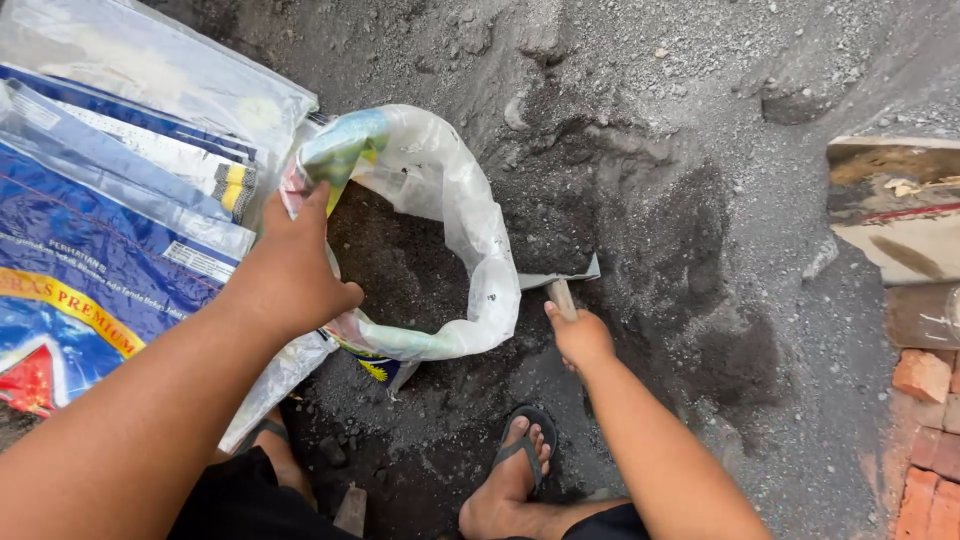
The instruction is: Using a hand trowel to scoop sand from a pile and fill a plastic bag.
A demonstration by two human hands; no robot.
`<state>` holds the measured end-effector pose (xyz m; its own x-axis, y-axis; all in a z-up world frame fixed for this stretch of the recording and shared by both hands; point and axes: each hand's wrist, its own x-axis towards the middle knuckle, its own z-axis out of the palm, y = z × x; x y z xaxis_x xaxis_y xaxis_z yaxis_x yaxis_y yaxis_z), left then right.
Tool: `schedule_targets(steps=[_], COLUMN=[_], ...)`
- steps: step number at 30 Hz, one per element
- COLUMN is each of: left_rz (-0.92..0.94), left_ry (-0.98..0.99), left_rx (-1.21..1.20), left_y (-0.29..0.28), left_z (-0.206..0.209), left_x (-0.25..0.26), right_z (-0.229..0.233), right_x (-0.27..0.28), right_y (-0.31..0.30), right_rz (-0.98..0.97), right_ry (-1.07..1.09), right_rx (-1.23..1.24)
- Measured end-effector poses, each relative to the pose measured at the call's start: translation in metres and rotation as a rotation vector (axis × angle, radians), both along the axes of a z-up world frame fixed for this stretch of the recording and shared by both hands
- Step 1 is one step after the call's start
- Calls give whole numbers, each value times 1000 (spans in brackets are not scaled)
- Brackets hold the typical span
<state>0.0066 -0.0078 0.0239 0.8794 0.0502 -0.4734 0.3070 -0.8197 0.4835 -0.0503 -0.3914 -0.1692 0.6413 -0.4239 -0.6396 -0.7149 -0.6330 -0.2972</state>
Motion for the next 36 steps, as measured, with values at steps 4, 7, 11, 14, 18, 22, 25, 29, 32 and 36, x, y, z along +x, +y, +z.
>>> schedule_targets(steps=[4,7,11,14,18,22,25,29,32,36], left_rz=[0,-9,-6,-5,-20,9,3,-28,-55,-93], left_ry=[-21,-12,-20,-26,-15,-34,-12,-13,-13,12], left_rx=[16,-10,-33,-46,-7,-40,-69,-119,-128,-118], left_y=[0,2,2,2,2,-1,0,2,4,7], left_z=[2,3,3,5,-1,2,7,16,17,12], left_x=[-1,-3,-1,-4,-2,-3,-5,-6,-7,-5], right_z=[-20,14,58,79,124,171,191,216,240,251], right_x=[2,-2,-2,-6,-7,-10,-13,-20,-19,-14], right_y=[-20,-15,-21,-36,-46,-36,-25,15,52,84], right_rz=[42,90,165,157,149,178,214,271,318,562], right_ry=[-36,-1,-16,-51,-103,-124,-90,-33,-6,-16], right_rx=[-49,-129,-288,-327,-364,-401,-420,-400,-420,-573])
